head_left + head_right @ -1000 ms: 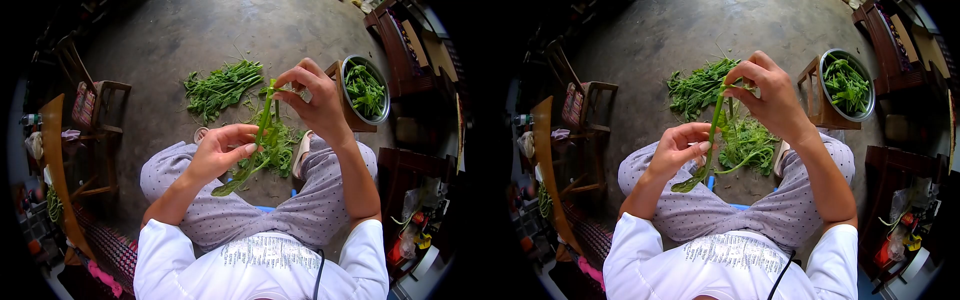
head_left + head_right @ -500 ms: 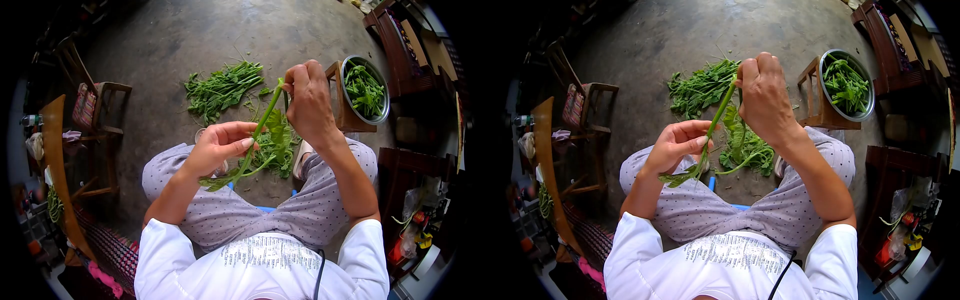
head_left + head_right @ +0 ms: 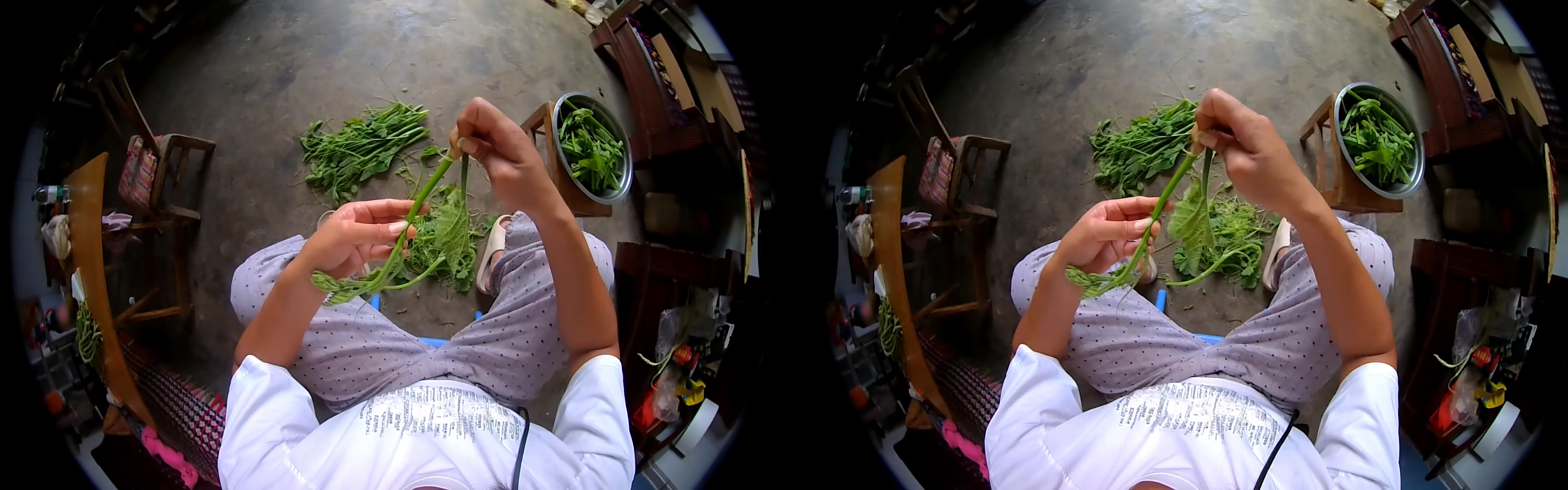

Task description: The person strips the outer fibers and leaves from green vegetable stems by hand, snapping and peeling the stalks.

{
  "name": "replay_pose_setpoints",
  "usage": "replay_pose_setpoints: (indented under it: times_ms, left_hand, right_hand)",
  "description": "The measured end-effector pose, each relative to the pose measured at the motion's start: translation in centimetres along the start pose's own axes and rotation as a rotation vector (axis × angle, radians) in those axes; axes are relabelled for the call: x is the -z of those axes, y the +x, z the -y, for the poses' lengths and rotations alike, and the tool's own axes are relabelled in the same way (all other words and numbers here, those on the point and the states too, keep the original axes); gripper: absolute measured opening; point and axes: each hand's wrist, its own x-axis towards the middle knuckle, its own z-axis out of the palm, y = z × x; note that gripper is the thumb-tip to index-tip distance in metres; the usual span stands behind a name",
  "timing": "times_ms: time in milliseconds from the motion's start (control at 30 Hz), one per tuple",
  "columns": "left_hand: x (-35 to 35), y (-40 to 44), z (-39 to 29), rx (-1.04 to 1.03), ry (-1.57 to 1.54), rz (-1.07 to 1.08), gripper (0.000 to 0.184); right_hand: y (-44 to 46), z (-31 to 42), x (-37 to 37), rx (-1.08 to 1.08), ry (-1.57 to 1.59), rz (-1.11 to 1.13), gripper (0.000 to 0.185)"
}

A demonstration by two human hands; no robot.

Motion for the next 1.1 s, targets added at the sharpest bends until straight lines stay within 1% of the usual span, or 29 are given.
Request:
replay_pose_setpoints:
  times_ms: [33,67,133,167,200,233,267,300,333,400,433,467,500,533,600,633,667,733,767,800,867,933,967,1000,1033,1100]
  left_hand:
    - [0.0,-0.1,-0.1,0.002,0.001,0.004,0.040]
    - [0.0,-0.3,-0.2,0.014,0.021,0.018,0.040]
    - [0.2,-0.5,-0.4,0.026,0.043,0.034,0.040]
    - [0.4,-0.5,-0.4,0.013,0.069,0.057,0.039]
    - [0.6,-0.5,-0.4,0.000,0.093,0.081,0.039]
    - [0.5,-0.7,-0.4,0.001,0.093,0.083,0.039]
    - [0.3,-0.9,-0.5,-0.002,0.119,0.067,0.039]
    - [0.2,-1.0,-0.5,-0.004,0.145,0.054,0.038]
    - [0.6,-0.9,-0.4,-0.004,0.146,0.061,0.038]
    - [1.6,-0.7,-0.2,-0.021,0.104,0.148,0.039]
    - [1.6,-0.8,-0.2,-0.024,0.104,0.152,0.039]
    - [1.5,-0.9,-0.3,-0.052,0.103,0.109,0.038]
    - [1.5,-1.1,-0.4,-0.080,0.102,0.067,0.038]
    - [1.6,-1.3,-0.7,-0.079,0.103,0.072,0.038]
    - [2.2,-1.8,-1.4,-0.188,0.049,0.168,0.036]
    - [2.4,-2.0,-1.8,-0.256,-0.026,0.204,0.035]
    - [2.3,-2.2,-2.1,-0.361,-0.100,0.128,0.036]
    - [2.1,-2.0,-2.7,-0.507,-0.141,0.027,0.035]
    - [1.5,-1.9,-3.0,-0.532,-0.091,-0.131,0.034]
    - [1.7,-1.6,-2.9,-0.537,-0.094,-0.140,0.034]
    - [2.4,-1.0,-2.7,-0.427,-0.069,-0.123,0.028]
    - [1.1,0.3,-1.8,-0.360,0.054,-0.246,0.021]
    - [-0.1,0.8,-1.4,-0.333,0.114,-0.266,0.019]
    - [-0.3,1.3,-1.0,-0.318,0.109,-0.171,0.023]
    - [-1.1,1.3,-1.0,-0.259,0.157,-0.167,0.025]
    - [-2.7,1.3,-0.9,-0.174,0.202,-0.154,0.027]
  right_hand:
    - [0.0,-0.1,0.2,-0.083,0.166,0.008,0.022]
    - [-0.2,0.0,0.3,-0.083,0.164,0.004,0.022]
    - [-0.4,0.2,0.6,-0.191,0.186,0.031,0.018]
    - [-0.6,0.2,0.9,-0.191,0.186,0.028,0.018]
    - [-0.7,0.2,1.6,-0.177,0.255,-0.008,0.014]
    - [-0.8,0.1,2.3,-0.162,0.323,-0.045,0.012]
    - [-0.9,0.1,3.2,-0.163,0.321,-0.047,0.012]
    - [-0.8,0.3,4.4,-0.164,0.458,-0.056,0.008]
    - [-0.7,0.4,5.1,-0.164,0.593,-0.064,0.008]
    - [-0.6,-0.5,5.4,-0.121,0.635,-0.051,0.009]
    - [-0.7,-0.7,5.3,-0.078,0.688,-0.051,0.010]
    - [-0.7,-0.9,5.2,-0.035,0.742,-0.051,0.012]
    - [-0.9,-0.9,5.6,-0.027,0.616,-0.173,0.016]
    - [-0.9,-0.6,5.9,-0.025,0.612,-0.176,0.016]
    - [-1.0,0.3,6.7,0.091,0.574,-0.437,0.022]
    - [-1.1,0.3,6.9,0.096,0.565,-0.442,0.022]
    - [-1.2,0.2,7.0,0.149,0.578,-0.400,0.022]
    - [-1.1,0.1,6.6,0.248,0.611,-0.307,0.024]
    - [-1.2,0.3,6.2,0.260,0.505,-0.269,0.023]
    - [-1.3,0.6,5.5,0.257,0.511,-0.260,0.023]
    - [-1.7,1.2,3.7,0.243,0.189,-0.168,0.026]
    - [-1.9,1.3,2.2,0.210,0.196,-0.113,0.026]
    - [-1.9,1.4,1.5,0.198,0.194,-0.069,0.027]
    - [-1.8,1.5,0.9,0.188,0.191,-0.025,0.027]
    - [-1.8,1.2,0.3,0.165,0.267,0.015,0.027]
    - [-1.7,1.1,-0.8,0.143,0.262,0.028,0.025]
